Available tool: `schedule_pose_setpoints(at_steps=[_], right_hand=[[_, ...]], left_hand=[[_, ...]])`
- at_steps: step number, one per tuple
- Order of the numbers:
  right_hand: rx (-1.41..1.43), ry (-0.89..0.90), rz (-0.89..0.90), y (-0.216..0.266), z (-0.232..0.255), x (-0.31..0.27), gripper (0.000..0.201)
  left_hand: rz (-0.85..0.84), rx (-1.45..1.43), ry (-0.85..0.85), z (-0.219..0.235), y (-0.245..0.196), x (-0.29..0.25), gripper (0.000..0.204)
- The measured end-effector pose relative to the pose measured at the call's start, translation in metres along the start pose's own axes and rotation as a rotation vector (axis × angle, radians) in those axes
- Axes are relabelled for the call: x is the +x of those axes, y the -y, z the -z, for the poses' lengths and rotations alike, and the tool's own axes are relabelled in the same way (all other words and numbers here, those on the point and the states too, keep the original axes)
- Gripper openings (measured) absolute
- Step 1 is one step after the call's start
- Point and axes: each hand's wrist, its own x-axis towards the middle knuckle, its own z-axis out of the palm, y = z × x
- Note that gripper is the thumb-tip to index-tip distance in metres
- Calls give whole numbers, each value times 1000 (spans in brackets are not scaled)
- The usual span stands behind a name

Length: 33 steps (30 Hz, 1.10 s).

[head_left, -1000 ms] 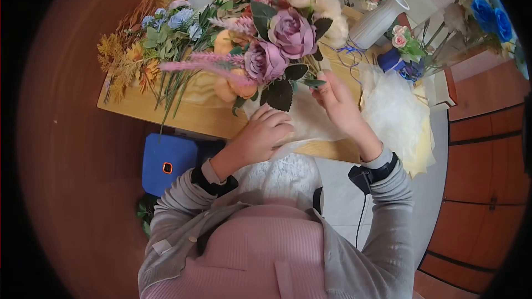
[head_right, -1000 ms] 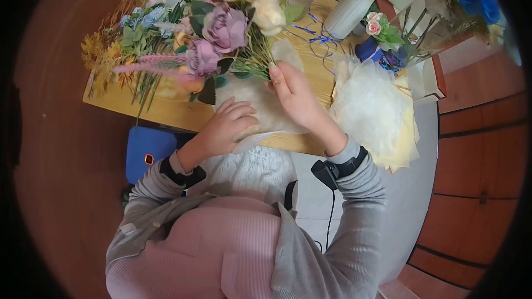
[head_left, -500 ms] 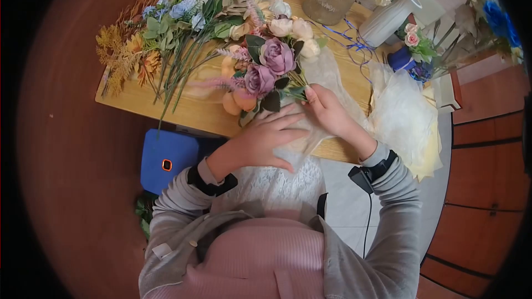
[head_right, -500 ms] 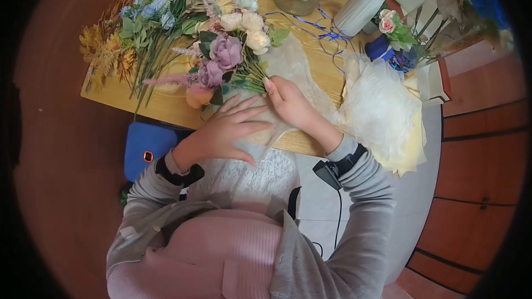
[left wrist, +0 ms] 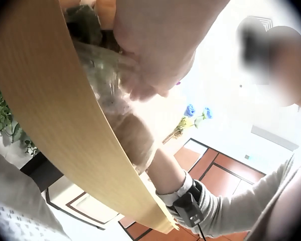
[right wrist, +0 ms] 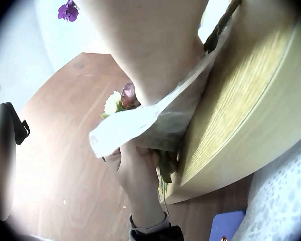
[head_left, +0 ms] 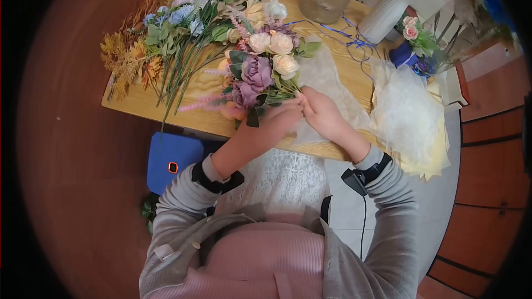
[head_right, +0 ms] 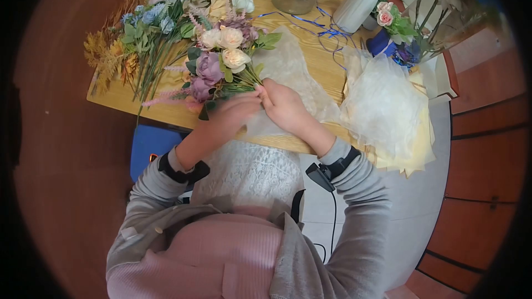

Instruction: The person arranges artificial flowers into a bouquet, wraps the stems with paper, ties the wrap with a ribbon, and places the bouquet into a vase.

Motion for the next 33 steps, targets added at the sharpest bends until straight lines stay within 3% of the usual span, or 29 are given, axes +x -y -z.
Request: schedule_pose_setpoints(at_steps=[2, 4, 5, 7, 12, 14, 15, 17, 19, 21, 23, 25, 26, 28, 29, 31, 33], right_hand=[[171, -63, 219, -18, -10, 0, 20], [44, -40, 184, -2, -2, -4, 21], [-79, -10, 149, 6, 1, -7, 23], [-95, 26, 126, 11, 8, -7, 24], [70, 193, 22, -20, 6, -3, 30], [534, -7, 137, -21, -2, -6, 31], [533, -6, 137, -15, -1, -7, 31], [377, -44, 424, -3, 3, -11, 32], [364, -27, 343, -5, 1, -11, 30], [353, -13, 263, -5, 4, -9, 28], [236, 221, 39, -5, 13, -5, 25], [286, 120, 145, -12, 6, -5, 23], [334, 22, 245, -16, 2, -6, 22], [378, 49, 225, -17, 2, -5, 22], [417, 79, 211, -17, 3, -3, 22], [422, 56, 263, -16, 3, -3, 23], [425, 31, 314, -13, 4, -4, 24]], left_hand=[[-55, -43, -45, 3, -3, 21, 24], [-181, 217, -82, 8, -10, 37, 26], [-186, 215, -82, 13, -14, 44, 26], [-52, 320, 33, 20, -21, 53, 19], [8, 391, -71, 13, -6, 55, 6], [45, 399, -104, 12, -7, 58, 6], [85, 457, -105, 10, -6, 60, 7], [125, 515, -106, 8, -6, 63, 8], [292, 613, -66, 7, -10, 67, 18], [333, 549, -79, 6, -6, 71, 18], [373, 488, -90, 4, -6, 74, 18], [24, 284, -583, 8, -13, 83, 15], [22, 280, -575, 8, -20, 72, 15], [-113, 275, -123, 11, -44, 32, 21], [-116, 275, -121, 7, -45, 25, 21], [-37, 395, 93, 0, -43, 17, 26], [-78, 536, 16, 1, -31, 23, 23]])
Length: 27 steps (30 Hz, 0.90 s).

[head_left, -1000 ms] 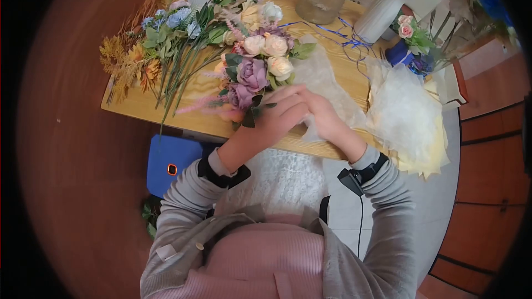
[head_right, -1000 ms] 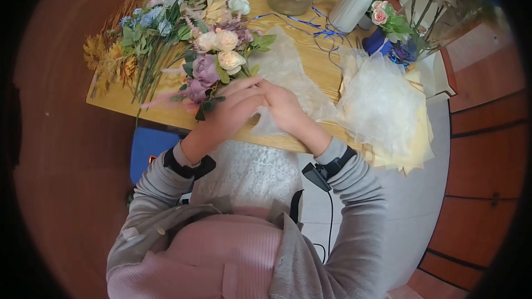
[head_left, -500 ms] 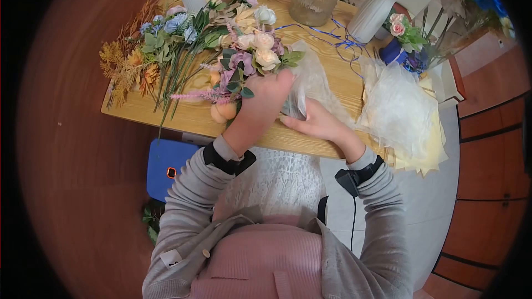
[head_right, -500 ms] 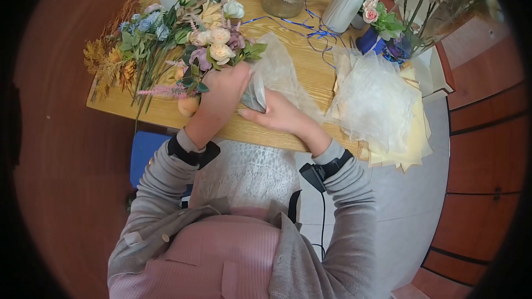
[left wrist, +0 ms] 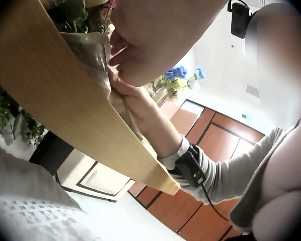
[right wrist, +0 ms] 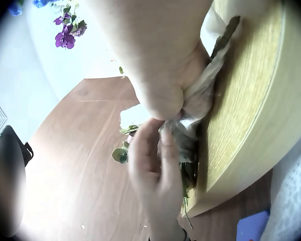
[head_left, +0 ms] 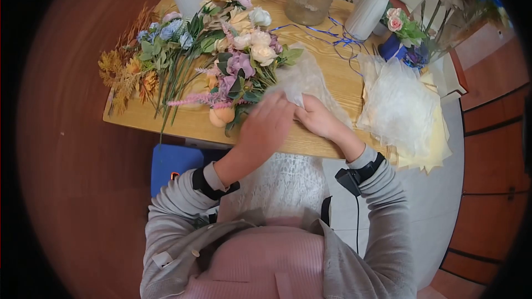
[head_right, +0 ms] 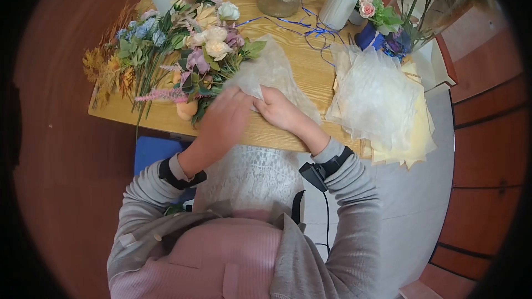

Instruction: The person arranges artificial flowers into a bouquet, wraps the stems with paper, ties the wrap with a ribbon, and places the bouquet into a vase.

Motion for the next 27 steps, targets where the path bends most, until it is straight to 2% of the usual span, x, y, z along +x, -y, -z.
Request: schedule_pose_setpoints(at_steps=[1, 5, 6, 7, 8, 11, 12, 14, 16, 20, 22, 27], right_hand=[[5, -3, -38, 2, -1, -1, 24], [74, 13, -148, 5, -1, -1, 26], [71, 14, -150, 9, 0, -1, 26], [81, 53, -241, 15, 3, -1, 26], [91, 92, -331, 19, 5, -1, 27], [150, 115, -443, 20, 10, -1, 30], [149, 117, -442, 19, 10, -1, 30], [110, 45, -311, 16, 8, -2, 33], [63, 50, -333, 17, 14, -4, 35], [47, 44, -342, 19, 20, -13, 39], [32, 54, -347, 17, 23, -18, 36], [48, 63, -426, 14, 26, -34, 30]], left_hand=[[-14, 143, -79, -1, 6, 5, 20], [-86, 191, -96, -7, 20, 10, 13], [-93, 184, -15, -3, 25, 14, 13], [-100, 175, 67, -2, 30, 17, 13], [-99, 171, 66, -3, 35, 18, 13], [-151, 205, 40, -8, 45, 20, 16], [-166, 206, 7, -10, 46, 20, 15], [-180, 208, -24, -11, 50, 19, 15], [-174, 175, 21, -8, 52, 20, 11], [-197, 151, -16, -11, 54, 20, 9], [-166, 98, 75, -8, 49, 19, 13], [-183, 158, 26, -10, 47, 16, 6]])
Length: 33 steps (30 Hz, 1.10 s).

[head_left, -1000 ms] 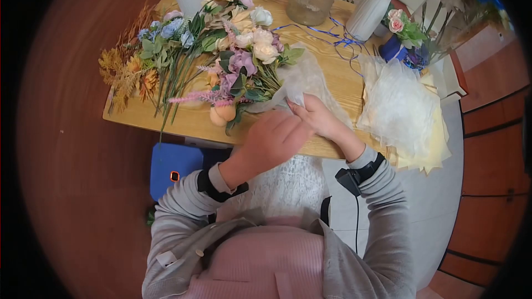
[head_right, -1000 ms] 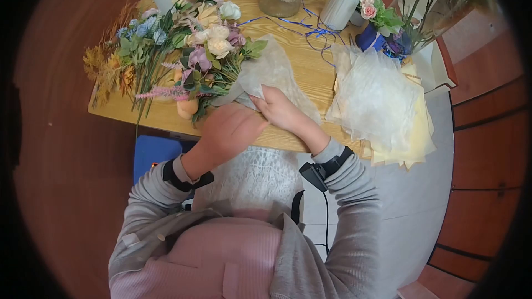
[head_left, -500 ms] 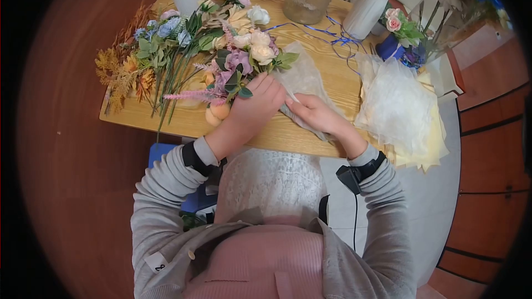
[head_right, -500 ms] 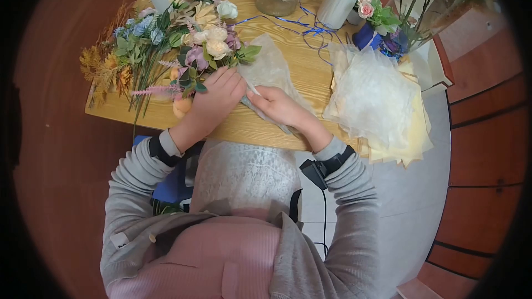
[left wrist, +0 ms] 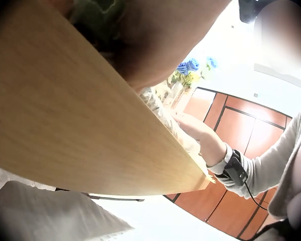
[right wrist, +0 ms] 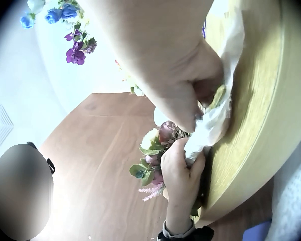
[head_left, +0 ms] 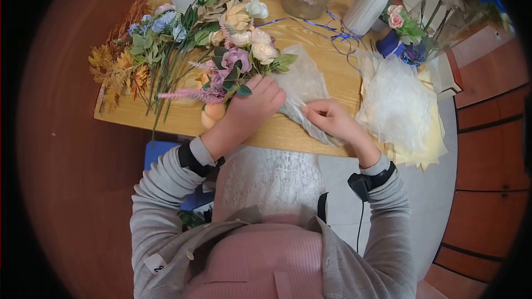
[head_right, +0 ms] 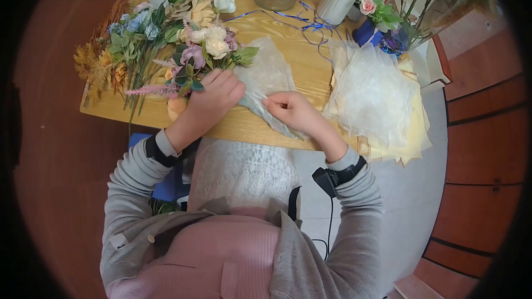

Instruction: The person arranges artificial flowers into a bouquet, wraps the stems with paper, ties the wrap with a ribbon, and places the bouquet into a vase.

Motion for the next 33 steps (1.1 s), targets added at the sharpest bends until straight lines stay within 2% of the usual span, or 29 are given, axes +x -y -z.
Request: schedule_pose_setpoints(at_steps=[2, 3, 5, 6, 8, 10, 12, 13, 15, 19, 22, 24, 25, 27, 28, 30, 31, 33], right_hand=[[29, -208, 13, -1, -6, -9, 18], [28, -207, 10, 7, -9, -13, 18], [-753, -712, 326, 35, -19, -16, 30], [-756, -712, 323, 40, -28, -18, 30], [-835, -626, 427, 49, -47, -15, 45], [-835, -646, 472, 38, -62, -2, 40], [-956, -510, 333, 23, -67, 9, 26], [-956, -509, 335, 18, -68, 11, 26], [-931, -440, 330, 13, -65, 11, 16], [-894, -401, 340, 15, -57, 0, 12], [-835, -310, 351, 21, -41, -14, 15], [-602, -155, 495, 26, -21, -17, 30], [-602, -153, 495, 26, -17, -13, 30], [-550, -423, 273, 26, -8, -2, 43], [-549, -427, 275, 26, -5, 9, 43], [-753, -628, 474, 23, -5, 35, 40], [-750, -631, 479, 22, -7, 41, 40], [-757, -417, 248, 21, -10, 51, 36]], left_hand=[[-17, 35, -31, -4, 2, -1, 7], [-9, 56, -39, -6, 4, -2, 7], [2, 72, -48, -9, 3, -3, 7], [21, 93, -40, -10, 2, -2, 7], [36, 115, -32, -10, 1, 0, 7], [28, 48, -67, -9, 2, 1, 8], [26, 57, -55, -9, 4, -1, 9], [30, 61, -41, -8, 4, -3, 9], [25, 44, -25, -6, 6, -6, 9], [29, -42, 6, 2, 5, -8, 8], [12, -26, 5, 4, 6, -9, 8], [7, -23, 4, 5, 8, -13, 8], [-1, -21, 0, 5, 8, -14, 8], [-5, -19, 7, 7, 7, -14, 8], [-10, -17, 15, 9, 7, -13, 8], [-12, -3, 5, 9, 5, -13, 8], [-6, 7, -3, 9, 5, -14, 8], [-26, 22, 1, 9, 8, -16, 7]])
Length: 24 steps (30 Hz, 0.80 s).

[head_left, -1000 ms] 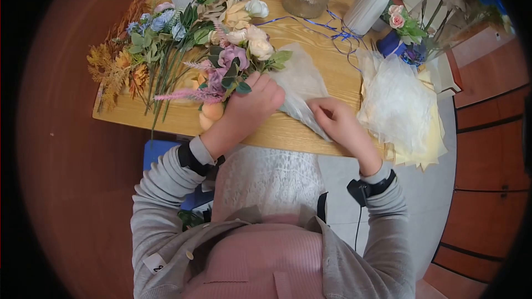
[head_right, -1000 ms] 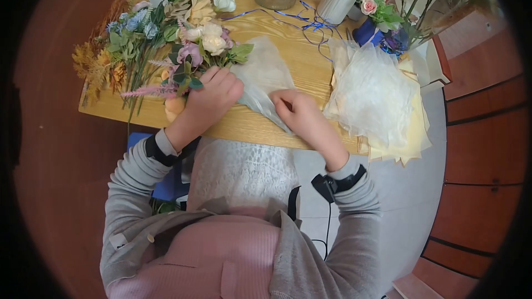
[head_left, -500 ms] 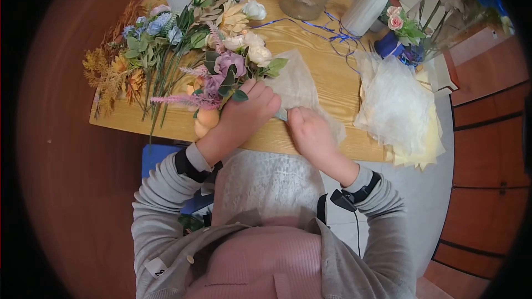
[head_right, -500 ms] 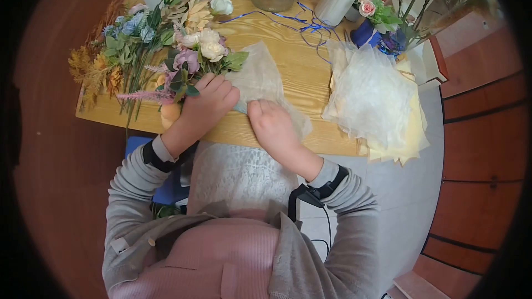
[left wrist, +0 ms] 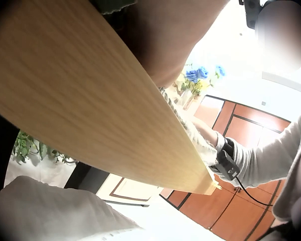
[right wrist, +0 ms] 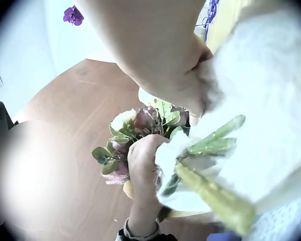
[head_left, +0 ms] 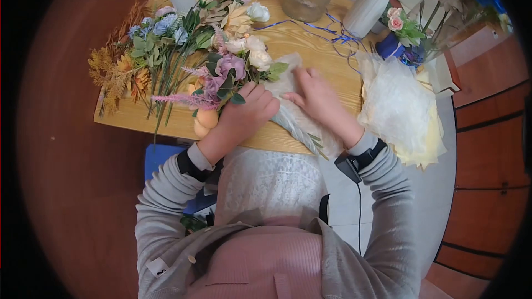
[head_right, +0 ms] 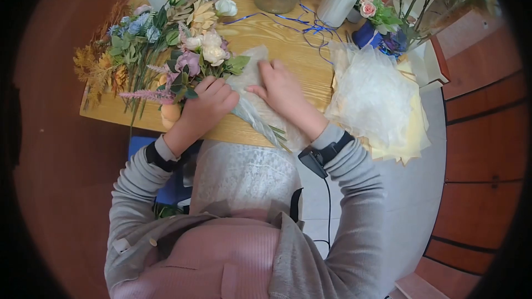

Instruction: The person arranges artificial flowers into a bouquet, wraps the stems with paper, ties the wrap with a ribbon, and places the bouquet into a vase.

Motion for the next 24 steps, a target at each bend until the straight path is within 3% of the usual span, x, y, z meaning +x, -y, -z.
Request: schedule_pose_setpoints(at_steps=[4, 6, 9, 13, 15, 20, 24], right_hand=[[175, 56, -7, -16, -6, 7, 26], [415, 93, -179, -15, 6, 6, 29], [588, 161, -290, -8, 21, 5, 28], [838, 168, -391, -7, 27, -1, 26], [1027, 55, -408, 1, 37, -5, 25], [764, -84, -188, 33, 44, -13, 18], [532, -98, -5, 67, 61, -27, 13]], left_hand=[[-1, -11, 11, -2, 2, -8, 8], [-2, -21, -6, -3, 3, -8, 8], [-7, -22, -31, 0, 2, -7, 8], [-10, 53, -14, 2, 5, -10, 7], [-11, 54, -4, 1, 6, -11, 7], [-28, 69, -43, -2, 6, -11, 7], [162, -38, -30, 6, 3, -5, 17]])
